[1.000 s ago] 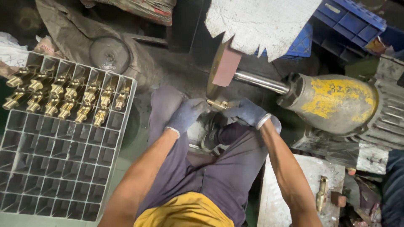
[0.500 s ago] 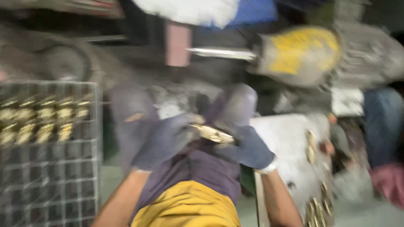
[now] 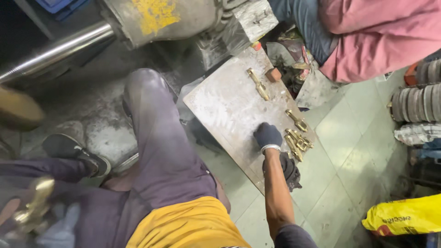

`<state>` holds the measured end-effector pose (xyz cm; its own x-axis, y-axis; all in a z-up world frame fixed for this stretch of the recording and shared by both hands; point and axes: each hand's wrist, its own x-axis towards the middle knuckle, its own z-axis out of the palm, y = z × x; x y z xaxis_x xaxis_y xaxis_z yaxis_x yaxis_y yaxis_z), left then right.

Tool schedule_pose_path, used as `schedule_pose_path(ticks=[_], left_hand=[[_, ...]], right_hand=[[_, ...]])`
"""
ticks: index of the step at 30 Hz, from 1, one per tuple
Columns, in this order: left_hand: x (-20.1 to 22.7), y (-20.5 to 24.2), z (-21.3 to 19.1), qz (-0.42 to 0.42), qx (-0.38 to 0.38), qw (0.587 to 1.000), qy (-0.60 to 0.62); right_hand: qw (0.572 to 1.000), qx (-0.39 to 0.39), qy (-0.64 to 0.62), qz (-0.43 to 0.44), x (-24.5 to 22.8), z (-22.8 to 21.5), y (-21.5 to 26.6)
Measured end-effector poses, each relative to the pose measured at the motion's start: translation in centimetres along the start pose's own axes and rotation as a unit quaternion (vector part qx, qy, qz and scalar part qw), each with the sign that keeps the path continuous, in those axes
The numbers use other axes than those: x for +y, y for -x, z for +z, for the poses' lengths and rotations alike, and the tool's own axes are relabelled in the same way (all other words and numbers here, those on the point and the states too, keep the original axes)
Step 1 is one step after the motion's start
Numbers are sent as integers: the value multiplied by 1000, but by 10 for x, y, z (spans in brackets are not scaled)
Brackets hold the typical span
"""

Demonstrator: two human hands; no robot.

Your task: The person sits cross-legged on the floor and uses a bench grinder to smooth the edges of a brass metal part. They hold the part with gloved hands and rotate it against the spinning grinding wheel, then inspect it before continuing the process.

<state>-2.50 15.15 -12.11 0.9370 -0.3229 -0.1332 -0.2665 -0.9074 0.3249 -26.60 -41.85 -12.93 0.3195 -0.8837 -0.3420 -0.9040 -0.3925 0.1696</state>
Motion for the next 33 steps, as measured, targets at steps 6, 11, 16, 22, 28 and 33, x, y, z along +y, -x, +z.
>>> schedule_pose_path(ticks=[6,11,16,22,28,33], left_hand=[[-63,53,57,-81,-25,973,-215],[-89,59,67,-10,45,870,-491],[-51,15,71,81,26,153,-985],[-37,-2,42,51,210,195,-957],[-31,-2,28,107,163,180,-964],[-21,0,27,152,31,-87,-984]], right_hand=[[805,-48,-591,-18,-40,-28,26],[702,-194,-666,-161,-164,-112,94],[657,-346,-602,-294,-290,-127,138],[612,-476,-547,-315,-420,-70,168],[565,-523,-587,-250,-485,-3,167],[576,-480,-613,-250,-492,6,168]])
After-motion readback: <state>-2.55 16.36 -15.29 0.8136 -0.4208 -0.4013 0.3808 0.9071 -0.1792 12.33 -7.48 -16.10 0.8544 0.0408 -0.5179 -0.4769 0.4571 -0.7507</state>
